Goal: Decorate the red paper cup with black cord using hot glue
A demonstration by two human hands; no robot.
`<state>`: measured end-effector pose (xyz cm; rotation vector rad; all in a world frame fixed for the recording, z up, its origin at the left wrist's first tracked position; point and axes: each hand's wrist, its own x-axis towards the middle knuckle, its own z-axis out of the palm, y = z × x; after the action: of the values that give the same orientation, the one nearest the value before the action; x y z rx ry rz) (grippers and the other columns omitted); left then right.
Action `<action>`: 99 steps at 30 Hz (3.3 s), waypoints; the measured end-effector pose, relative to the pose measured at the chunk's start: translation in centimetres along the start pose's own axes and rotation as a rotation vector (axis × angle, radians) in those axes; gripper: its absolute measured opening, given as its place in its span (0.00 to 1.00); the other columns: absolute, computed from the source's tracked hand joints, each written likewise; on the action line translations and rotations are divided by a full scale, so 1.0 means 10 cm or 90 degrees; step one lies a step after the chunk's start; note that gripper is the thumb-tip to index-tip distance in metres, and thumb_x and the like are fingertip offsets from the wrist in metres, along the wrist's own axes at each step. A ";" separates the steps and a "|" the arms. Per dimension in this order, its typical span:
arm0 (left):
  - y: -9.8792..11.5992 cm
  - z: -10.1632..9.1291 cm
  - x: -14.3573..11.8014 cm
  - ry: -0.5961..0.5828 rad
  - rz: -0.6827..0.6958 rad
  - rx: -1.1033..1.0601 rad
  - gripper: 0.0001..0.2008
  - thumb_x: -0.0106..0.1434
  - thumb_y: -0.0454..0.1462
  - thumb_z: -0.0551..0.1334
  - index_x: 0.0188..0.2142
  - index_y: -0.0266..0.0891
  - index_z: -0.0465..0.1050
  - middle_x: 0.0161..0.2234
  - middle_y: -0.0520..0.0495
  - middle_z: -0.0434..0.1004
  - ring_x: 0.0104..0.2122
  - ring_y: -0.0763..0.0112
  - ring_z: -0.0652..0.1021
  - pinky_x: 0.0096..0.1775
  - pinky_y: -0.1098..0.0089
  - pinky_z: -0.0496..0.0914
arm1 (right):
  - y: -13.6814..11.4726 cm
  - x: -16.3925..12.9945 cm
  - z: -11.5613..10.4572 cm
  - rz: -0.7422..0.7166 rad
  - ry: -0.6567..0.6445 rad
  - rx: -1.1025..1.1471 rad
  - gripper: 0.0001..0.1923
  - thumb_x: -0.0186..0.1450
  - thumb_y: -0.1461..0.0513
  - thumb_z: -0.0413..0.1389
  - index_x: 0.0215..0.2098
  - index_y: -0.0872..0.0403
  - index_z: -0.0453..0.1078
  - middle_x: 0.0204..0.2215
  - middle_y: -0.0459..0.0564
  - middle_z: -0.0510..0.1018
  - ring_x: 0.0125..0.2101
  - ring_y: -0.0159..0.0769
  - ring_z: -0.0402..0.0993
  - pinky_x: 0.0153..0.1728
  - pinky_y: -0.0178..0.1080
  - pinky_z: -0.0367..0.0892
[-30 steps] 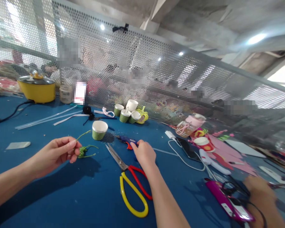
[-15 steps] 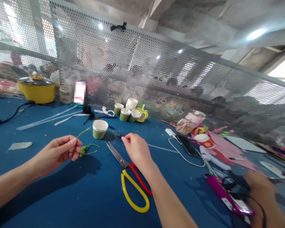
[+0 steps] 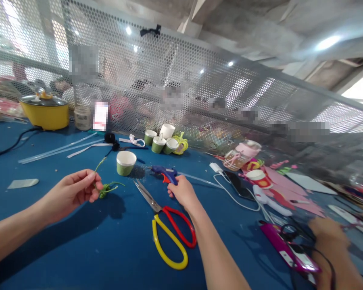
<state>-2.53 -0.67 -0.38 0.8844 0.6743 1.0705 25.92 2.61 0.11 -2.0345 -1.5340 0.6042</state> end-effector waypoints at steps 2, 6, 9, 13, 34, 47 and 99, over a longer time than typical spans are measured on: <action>0.00 0.00 0.00 0.018 -0.004 -0.003 0.06 0.57 0.37 0.60 0.28 0.34 0.69 0.24 0.49 0.74 0.20 0.77 0.73 0.24 0.77 0.67 | -0.05 -0.08 -0.05 -0.020 -0.023 0.072 0.04 0.54 0.66 0.49 0.29 0.55 0.62 0.20 0.44 0.69 0.20 0.29 0.67 0.23 0.32 0.64; 0.00 0.00 0.03 0.049 -0.013 -0.012 0.05 0.55 0.35 0.62 0.28 0.33 0.70 0.25 0.48 0.76 0.22 0.77 0.74 0.26 0.77 0.69 | -0.18 -0.23 -0.13 -0.048 -0.108 0.243 0.05 0.54 0.61 0.53 0.27 0.56 0.63 0.19 0.42 0.66 0.21 0.27 0.64 0.23 0.30 0.62; 0.00 -0.01 0.05 0.061 -0.016 -0.026 0.05 0.55 0.35 0.62 0.29 0.33 0.71 0.25 0.47 0.76 0.23 0.76 0.75 0.27 0.77 0.71 | -0.26 -0.30 -0.14 -0.036 -0.154 0.382 0.13 0.52 0.55 0.57 0.26 0.56 0.64 0.22 0.43 0.68 0.22 0.26 0.64 0.23 0.30 0.61; 0.02 -0.02 0.05 0.066 -0.025 -0.059 0.07 0.59 0.34 0.57 0.28 0.32 0.71 0.24 0.47 0.76 0.22 0.76 0.76 0.27 0.77 0.72 | -0.35 -0.40 -0.09 -0.037 -0.137 0.426 0.16 0.51 0.52 0.59 0.24 0.56 0.64 0.18 0.43 0.67 0.19 0.26 0.62 0.22 0.31 0.61; 0.05 0.00 0.07 0.104 -0.117 -0.255 0.15 0.63 0.28 0.48 0.26 0.29 0.70 0.23 0.45 0.75 0.21 0.76 0.77 0.27 0.78 0.75 | -0.45 -0.81 0.17 -0.242 0.054 0.114 0.13 0.55 0.56 0.54 0.16 0.53 0.66 0.15 0.47 0.72 0.20 0.36 0.71 0.26 0.36 0.66; 0.05 -0.01 0.07 0.094 -0.104 -0.239 0.14 0.63 0.28 0.49 0.26 0.29 0.70 0.24 0.44 0.76 0.22 0.76 0.78 0.27 0.78 0.75 | -0.42 -0.82 0.17 -0.311 0.096 0.051 0.11 0.56 0.56 0.54 0.21 0.53 0.72 0.10 0.43 0.70 0.15 0.34 0.70 0.21 0.34 0.67; 0.03 -0.03 0.07 0.064 -0.091 -0.243 0.13 0.63 0.29 0.49 0.28 0.30 0.70 0.26 0.43 0.76 0.23 0.75 0.78 0.28 0.78 0.75 | -0.54 -0.84 0.10 -0.473 0.152 -0.028 0.11 0.58 0.58 0.49 0.26 0.51 0.71 0.20 0.48 0.77 0.23 0.38 0.75 0.26 0.35 0.72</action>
<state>-2.64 0.14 -0.33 0.4497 0.5814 1.0733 19.13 -4.12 3.20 -1.3364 -1.9745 0.0330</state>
